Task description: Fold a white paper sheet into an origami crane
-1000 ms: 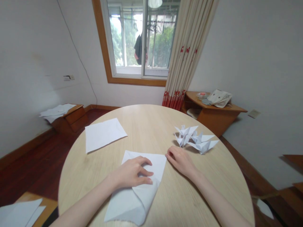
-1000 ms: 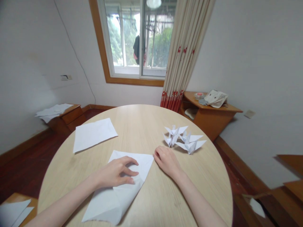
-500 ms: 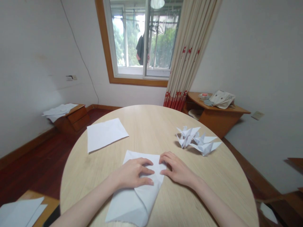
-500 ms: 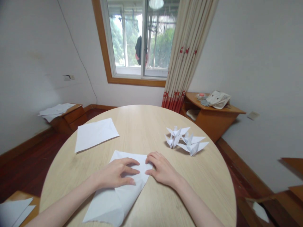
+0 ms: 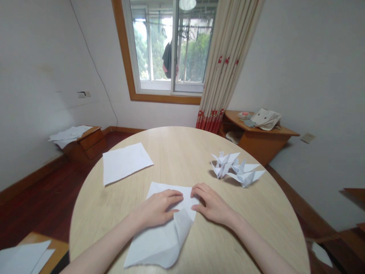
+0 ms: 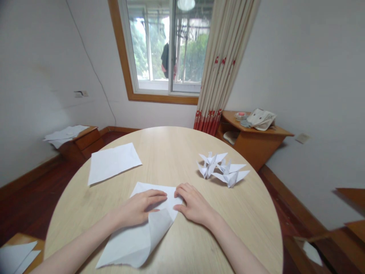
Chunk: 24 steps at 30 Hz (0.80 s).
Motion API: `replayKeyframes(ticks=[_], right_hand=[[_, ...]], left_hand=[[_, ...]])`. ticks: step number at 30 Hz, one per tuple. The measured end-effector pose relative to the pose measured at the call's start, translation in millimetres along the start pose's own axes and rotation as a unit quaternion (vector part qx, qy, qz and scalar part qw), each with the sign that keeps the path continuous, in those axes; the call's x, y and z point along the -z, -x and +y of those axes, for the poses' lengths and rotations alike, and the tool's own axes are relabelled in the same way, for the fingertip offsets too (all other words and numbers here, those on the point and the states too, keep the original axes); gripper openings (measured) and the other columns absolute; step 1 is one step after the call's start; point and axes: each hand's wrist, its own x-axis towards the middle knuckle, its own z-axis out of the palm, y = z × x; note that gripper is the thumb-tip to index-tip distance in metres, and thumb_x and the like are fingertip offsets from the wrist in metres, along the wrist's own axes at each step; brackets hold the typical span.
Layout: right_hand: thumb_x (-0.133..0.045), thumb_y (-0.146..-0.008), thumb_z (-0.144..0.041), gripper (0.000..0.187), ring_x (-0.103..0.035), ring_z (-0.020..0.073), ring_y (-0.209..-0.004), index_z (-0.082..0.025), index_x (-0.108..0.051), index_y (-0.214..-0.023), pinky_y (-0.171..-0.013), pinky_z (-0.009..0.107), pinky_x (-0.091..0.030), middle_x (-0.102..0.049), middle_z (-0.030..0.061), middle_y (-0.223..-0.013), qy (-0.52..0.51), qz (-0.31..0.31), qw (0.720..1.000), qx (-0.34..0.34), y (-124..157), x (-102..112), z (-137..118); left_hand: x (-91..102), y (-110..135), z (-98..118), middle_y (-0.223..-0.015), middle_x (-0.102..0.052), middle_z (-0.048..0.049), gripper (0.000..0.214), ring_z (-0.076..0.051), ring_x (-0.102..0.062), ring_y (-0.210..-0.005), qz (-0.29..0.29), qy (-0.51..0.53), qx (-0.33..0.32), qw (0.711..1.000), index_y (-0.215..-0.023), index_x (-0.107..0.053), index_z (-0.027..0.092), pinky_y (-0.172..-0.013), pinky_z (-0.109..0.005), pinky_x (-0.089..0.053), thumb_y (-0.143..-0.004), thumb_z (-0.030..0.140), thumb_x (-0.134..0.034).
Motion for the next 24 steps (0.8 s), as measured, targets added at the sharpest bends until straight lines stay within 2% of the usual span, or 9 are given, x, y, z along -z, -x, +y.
replayKeyframes(ticks=[6, 11, 18, 21, 24], right_hand=[[-0.053, -0.091, -0.022, 0.004, -0.053, 0.022, -0.093, -0.021, -0.056, -0.093, -0.083, 0.036, -0.043, -0.061, 0.0061, -0.097, 0.002, 0.02, 1.0, 0.02, -0.2, -0.5, -0.3], [-0.036, -0.098, -0.022, 0.021, -0.055, 0.0204, -0.09, -0.021, -0.056, -0.091, -0.081, 0.034, -0.043, -0.061, 0.0065, -0.094, -0.009, 0.038, 0.999, 0.025, -0.3, 1.1, -0.6], [-0.051, -0.091, -0.021, 0.007, -0.057, 0.0181, -0.084, -0.021, -0.057, -0.088, -0.075, 0.029, -0.044, -0.061, 0.0032, -0.09, -0.011, 0.011, 1.0, 0.008, -0.5, 1.4, -3.2], [-0.057, -0.087, -0.018, 0.003, -0.057, 0.0195, -0.088, -0.02, -0.058, -0.089, -0.078, 0.031, -0.045, -0.062, 0.0041, -0.093, 0.005, 0.009, 1.0, 0.005, -0.8, -1.3, -0.9], [-0.058, -0.086, -0.017, 0.008, -0.056, 0.0218, -0.097, -0.02, -0.059, -0.093, -0.085, 0.036, -0.045, -0.063, 0.0065, -0.101, 0.01, 0.012, 1.0, 0.014, -0.8, -3.4, 2.5]], left_hand=[[1.5, 1.2, -0.2, -0.139, -0.05, -0.0087, 0.054, -0.026, -0.049, -0.125, -0.004, -0.008, 0.02, 1.0, -0.137, -0.047, 0.022, -0.105, -0.038, -0.038, -0.086, 0.032, -0.059], [1.4, 1.1, -1.7, -0.14, -0.049, -0.0079, 0.054, -0.025, -0.048, -0.126, -0.006, -0.017, 0.011, 1.0, -0.137, -0.047, 0.024, -0.105, -0.037, -0.038, -0.086, 0.034, -0.06], [4.0, 0.8, 1.4, -0.142, -0.047, -0.0095, 0.061, -0.026, -0.047, -0.127, -0.02, -0.02, 0.02, 0.999, -0.139, -0.045, 0.021, -0.106, -0.038, -0.038, -0.083, 0.036, -0.065], [4.7, 0.1, 2.1, -0.143, -0.045, -0.0109, 0.067, -0.027, -0.045, -0.128, -0.024, -0.019, 0.022, 0.999, -0.14, -0.043, 0.02, -0.107, -0.039, -0.037, -0.081, 0.04, -0.067], [4.3, -0.8, 1.2, -0.144, -0.043, -0.0125, 0.075, -0.028, -0.044, -0.13, -0.025, -0.02, 0.019, 0.999, -0.14, -0.041, 0.019, -0.107, -0.041, -0.036, -0.078, 0.049, -0.07]])
